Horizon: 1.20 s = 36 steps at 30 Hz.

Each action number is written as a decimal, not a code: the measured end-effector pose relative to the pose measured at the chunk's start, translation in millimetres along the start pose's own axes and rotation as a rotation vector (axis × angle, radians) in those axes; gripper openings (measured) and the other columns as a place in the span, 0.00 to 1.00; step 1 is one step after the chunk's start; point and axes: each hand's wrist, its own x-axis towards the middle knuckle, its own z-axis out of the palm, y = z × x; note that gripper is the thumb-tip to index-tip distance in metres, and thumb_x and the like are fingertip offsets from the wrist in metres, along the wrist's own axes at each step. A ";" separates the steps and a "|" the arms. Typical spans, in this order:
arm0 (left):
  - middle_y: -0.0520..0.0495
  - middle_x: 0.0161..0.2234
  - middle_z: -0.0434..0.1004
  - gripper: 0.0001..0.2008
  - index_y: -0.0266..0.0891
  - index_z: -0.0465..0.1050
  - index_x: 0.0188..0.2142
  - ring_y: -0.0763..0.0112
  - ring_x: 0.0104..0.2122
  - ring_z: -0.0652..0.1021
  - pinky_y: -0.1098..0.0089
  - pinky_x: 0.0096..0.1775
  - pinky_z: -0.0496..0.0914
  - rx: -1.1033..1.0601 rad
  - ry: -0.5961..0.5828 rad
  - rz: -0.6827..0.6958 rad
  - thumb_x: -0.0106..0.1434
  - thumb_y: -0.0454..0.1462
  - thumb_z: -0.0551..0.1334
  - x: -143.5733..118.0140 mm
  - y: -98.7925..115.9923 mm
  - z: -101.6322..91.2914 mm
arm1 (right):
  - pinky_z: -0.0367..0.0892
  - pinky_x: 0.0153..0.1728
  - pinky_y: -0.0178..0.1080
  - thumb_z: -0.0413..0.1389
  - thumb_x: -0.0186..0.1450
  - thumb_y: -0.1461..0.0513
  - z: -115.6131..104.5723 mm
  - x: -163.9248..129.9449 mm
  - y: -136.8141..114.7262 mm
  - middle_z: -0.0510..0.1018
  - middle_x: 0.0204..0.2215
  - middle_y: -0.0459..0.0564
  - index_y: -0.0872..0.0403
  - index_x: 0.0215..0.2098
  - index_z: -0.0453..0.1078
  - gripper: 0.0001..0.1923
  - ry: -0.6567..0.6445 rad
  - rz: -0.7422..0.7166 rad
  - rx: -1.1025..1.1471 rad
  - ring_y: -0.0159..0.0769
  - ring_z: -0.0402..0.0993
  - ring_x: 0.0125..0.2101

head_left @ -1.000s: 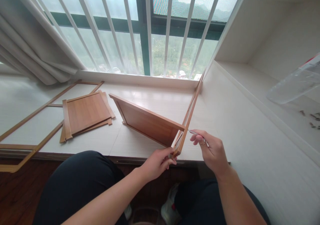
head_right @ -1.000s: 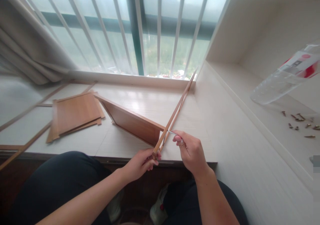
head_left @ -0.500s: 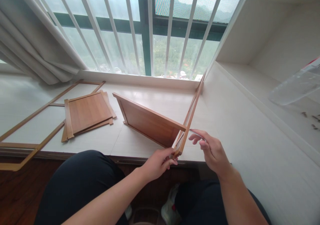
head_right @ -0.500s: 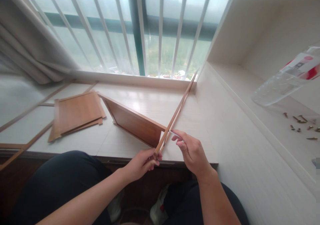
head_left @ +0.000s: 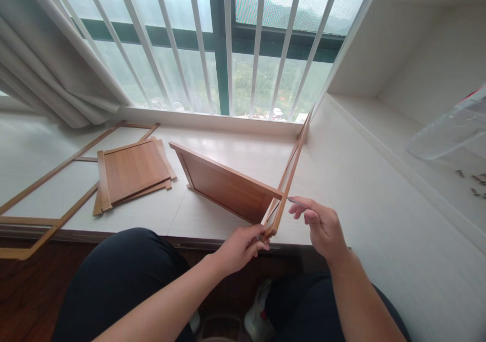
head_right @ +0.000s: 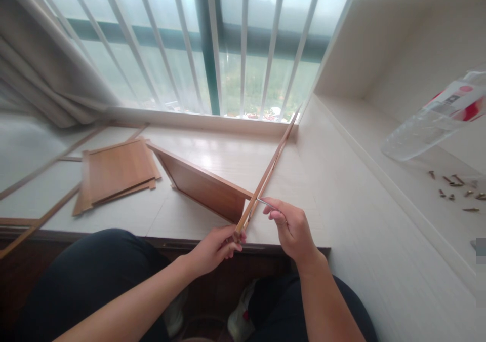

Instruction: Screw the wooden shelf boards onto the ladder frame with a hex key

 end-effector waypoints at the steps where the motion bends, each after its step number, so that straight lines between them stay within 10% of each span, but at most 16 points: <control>1: 0.47 0.36 0.77 0.09 0.37 0.72 0.43 0.76 0.27 0.72 0.75 0.31 0.70 -0.003 0.003 0.000 0.67 0.39 0.59 0.0 -0.5 0.2 | 0.70 0.33 0.39 0.45 0.76 0.53 1.3 0.5 -0.8 0.80 0.33 0.51 0.53 0.52 0.75 0.21 0.013 0.005 0.016 0.37 0.75 0.30; 36: 0.48 0.36 0.75 0.06 0.36 0.72 0.40 0.78 0.25 0.72 0.75 0.31 0.70 -0.048 -0.013 0.066 0.66 0.34 0.58 2.1 -0.8 -0.1 | 0.57 0.20 0.36 0.47 0.74 0.47 25.8 3.3 -14.3 0.67 0.12 0.44 0.56 0.28 0.73 0.28 0.217 0.306 0.398 0.30 0.61 0.15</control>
